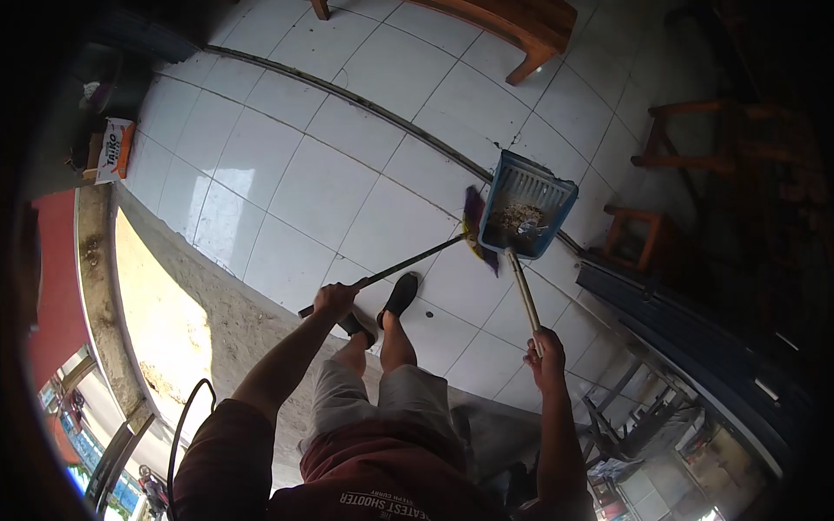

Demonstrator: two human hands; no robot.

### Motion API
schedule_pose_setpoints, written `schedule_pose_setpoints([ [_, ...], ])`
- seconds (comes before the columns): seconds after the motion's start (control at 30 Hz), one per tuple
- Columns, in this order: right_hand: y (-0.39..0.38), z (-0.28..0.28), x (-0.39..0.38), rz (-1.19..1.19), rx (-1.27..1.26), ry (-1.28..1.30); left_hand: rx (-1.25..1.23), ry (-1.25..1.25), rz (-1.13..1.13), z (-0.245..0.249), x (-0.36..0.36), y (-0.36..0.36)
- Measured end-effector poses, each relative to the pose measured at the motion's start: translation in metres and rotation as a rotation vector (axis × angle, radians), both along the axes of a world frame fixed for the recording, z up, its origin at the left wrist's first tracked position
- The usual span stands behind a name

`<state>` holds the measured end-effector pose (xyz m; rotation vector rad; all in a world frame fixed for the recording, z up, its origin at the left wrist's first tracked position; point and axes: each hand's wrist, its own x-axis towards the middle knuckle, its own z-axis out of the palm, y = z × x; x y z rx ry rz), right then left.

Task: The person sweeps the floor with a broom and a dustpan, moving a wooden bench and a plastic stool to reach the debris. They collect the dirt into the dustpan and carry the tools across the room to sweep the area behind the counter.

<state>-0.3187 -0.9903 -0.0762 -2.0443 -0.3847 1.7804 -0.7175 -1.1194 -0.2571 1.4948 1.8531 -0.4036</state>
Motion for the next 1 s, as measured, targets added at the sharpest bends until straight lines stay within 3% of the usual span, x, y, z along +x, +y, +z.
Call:
schedule_pose_setpoints([
  [0.1, 0.004, 0.019, -0.017, 0.136, 0.026, -0.135, -0.075, 0.007, 0.057, -0.014, -0.014, -0.005],
  [0.13, 0.001, 0.018, -0.020, 0.202, 0.031, -0.165, -0.037, 0.005, 0.040, 0.020, -0.042, -0.015],
  [0.17, -0.002, 0.013, -0.025, 0.190, 0.032, -0.161, -0.140, 0.073, 0.006, 0.020, -0.076, -0.042],
  [0.27, -0.024, -0.002, -0.036, 0.014, 0.031, -0.055, -0.236, 0.188, 0.144, 0.077, -0.180, -0.116],
  [0.3, -0.029, -0.006, -0.042, -0.005, 0.037, -0.039, -0.242, 0.157, 0.192, 0.112, -0.200, -0.126],
  [0.4, -0.047, -0.011, -0.061, -0.154, 0.015, 0.042, -0.239, 0.093, 0.237, 0.145, -0.230, -0.158],
  [0.43, -0.052, -0.012, -0.065, -0.170, 0.018, 0.046, -0.204, 0.042, 0.250, 0.148, -0.231, -0.163],
  [0.5, -0.058, -0.015, -0.072, -0.223, 0.039, 0.032, 0.055, -0.172, 0.124, 0.106, -0.223, -0.174],
  [0.57, -0.059, -0.009, -0.073, -0.238, 0.057, 0.013, 0.099, -0.321, 0.032, 0.078, -0.199, -0.149],
  [0.63, -0.060, -0.001, -0.065, -0.241, 0.074, -0.018, 0.073, -0.369, -0.040, 0.059, -0.159, -0.118],
  [0.7, -0.064, 0.007, -0.048, -0.238, 0.095, -0.013, -0.104, -0.392, -0.036, 0.045, -0.110, -0.076],
  [0.77, -0.067, 0.017, -0.036, -0.222, 0.107, -0.035, -0.031, -0.531, 0.009, 0.037, -0.063, -0.040],
  [0.87, -0.065, 0.023, -0.021, -0.211, 0.124, -0.073, -0.141, -0.427, 0.097, 0.038, -0.019, 0.004],
  [0.97, -0.058, 0.028, -0.005, -0.204, 0.108, -0.101, 0.082, -0.345, -0.117, -0.014, -0.045, -0.032],
  [1.0, -0.057, 0.027, -0.002, -0.198, 0.095, -0.105, -0.049, -0.293, -0.029, 0.024, -0.061, -0.031],
])
